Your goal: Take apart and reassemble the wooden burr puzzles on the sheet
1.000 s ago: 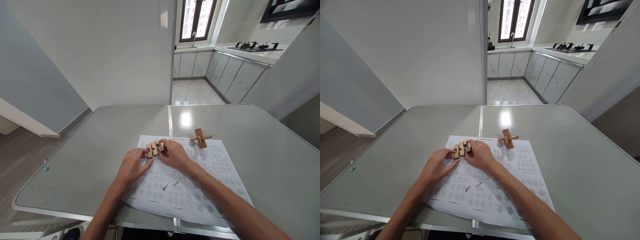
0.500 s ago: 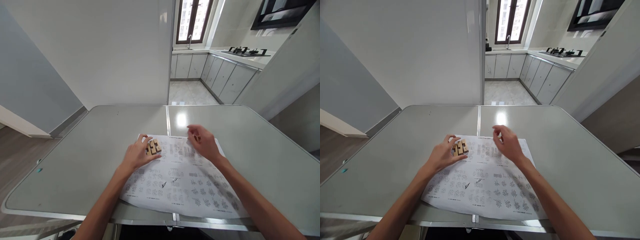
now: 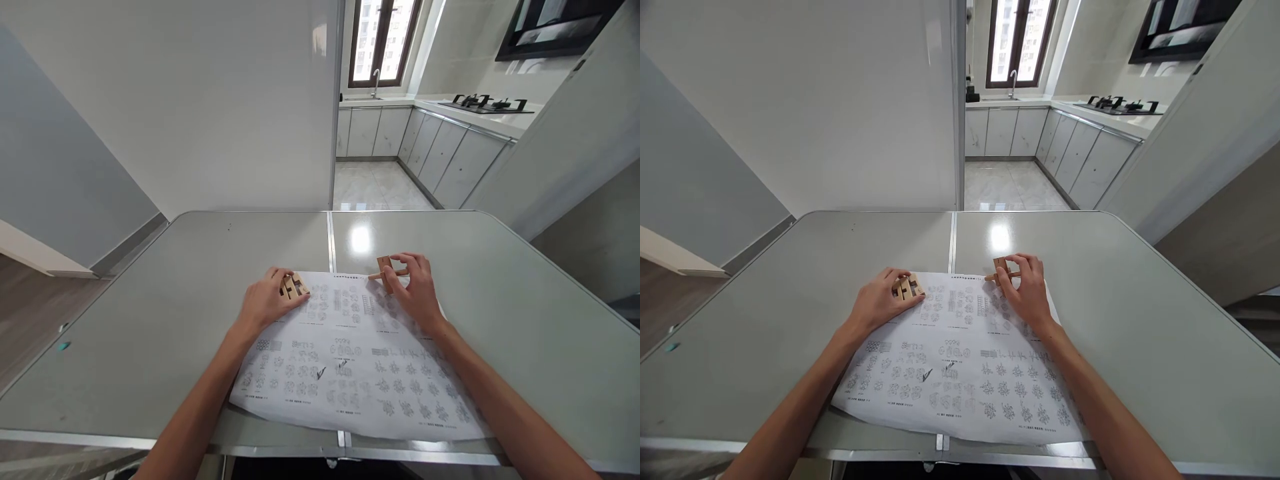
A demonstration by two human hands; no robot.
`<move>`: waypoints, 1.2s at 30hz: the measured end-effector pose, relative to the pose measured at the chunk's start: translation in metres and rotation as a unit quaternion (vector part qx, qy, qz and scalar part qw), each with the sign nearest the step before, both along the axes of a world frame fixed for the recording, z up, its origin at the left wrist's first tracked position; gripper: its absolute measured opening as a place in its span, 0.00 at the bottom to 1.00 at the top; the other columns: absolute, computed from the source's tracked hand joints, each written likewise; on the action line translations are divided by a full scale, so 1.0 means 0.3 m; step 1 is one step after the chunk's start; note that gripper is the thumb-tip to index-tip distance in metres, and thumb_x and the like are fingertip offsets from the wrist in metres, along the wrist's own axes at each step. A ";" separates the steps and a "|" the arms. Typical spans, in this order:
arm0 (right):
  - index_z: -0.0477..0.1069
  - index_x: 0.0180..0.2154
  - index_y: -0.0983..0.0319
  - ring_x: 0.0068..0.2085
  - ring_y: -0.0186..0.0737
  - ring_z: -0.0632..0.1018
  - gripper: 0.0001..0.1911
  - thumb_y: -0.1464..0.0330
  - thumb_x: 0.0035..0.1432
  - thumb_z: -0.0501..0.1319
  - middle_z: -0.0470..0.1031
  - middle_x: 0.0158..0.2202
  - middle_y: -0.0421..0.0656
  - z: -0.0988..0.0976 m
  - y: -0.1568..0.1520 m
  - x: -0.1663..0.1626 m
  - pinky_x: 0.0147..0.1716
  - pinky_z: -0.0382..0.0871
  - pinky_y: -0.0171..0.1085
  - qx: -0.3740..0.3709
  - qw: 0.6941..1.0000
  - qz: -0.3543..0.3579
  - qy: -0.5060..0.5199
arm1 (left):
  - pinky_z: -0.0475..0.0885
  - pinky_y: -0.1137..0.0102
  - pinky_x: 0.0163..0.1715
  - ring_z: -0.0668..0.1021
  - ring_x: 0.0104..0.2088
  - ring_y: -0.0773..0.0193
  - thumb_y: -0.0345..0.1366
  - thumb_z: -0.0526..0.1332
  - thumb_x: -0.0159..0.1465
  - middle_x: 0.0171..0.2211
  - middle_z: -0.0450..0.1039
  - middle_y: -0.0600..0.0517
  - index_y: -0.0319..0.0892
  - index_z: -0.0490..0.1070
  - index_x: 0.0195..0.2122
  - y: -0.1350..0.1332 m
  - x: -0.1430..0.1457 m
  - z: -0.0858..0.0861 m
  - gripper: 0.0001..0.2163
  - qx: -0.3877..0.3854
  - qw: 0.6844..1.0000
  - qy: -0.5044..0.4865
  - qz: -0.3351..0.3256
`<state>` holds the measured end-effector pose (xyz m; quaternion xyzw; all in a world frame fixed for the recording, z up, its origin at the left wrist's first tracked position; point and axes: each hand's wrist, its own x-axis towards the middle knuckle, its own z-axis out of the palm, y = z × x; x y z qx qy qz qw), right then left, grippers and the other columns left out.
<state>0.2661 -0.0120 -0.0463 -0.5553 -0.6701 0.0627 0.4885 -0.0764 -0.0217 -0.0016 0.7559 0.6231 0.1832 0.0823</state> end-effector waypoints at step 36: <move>0.75 0.47 0.56 0.29 0.35 0.70 0.14 0.54 0.70 0.65 0.74 0.33 0.39 0.063 -0.110 -0.142 0.32 0.67 0.39 -0.317 0.844 0.281 0.329 | 0.71 0.70 0.28 0.73 0.27 0.67 0.47 0.61 0.73 0.36 0.75 0.53 0.44 0.67 0.57 -0.092 0.208 -0.048 0.16 -0.071 0.932 -0.315 -0.165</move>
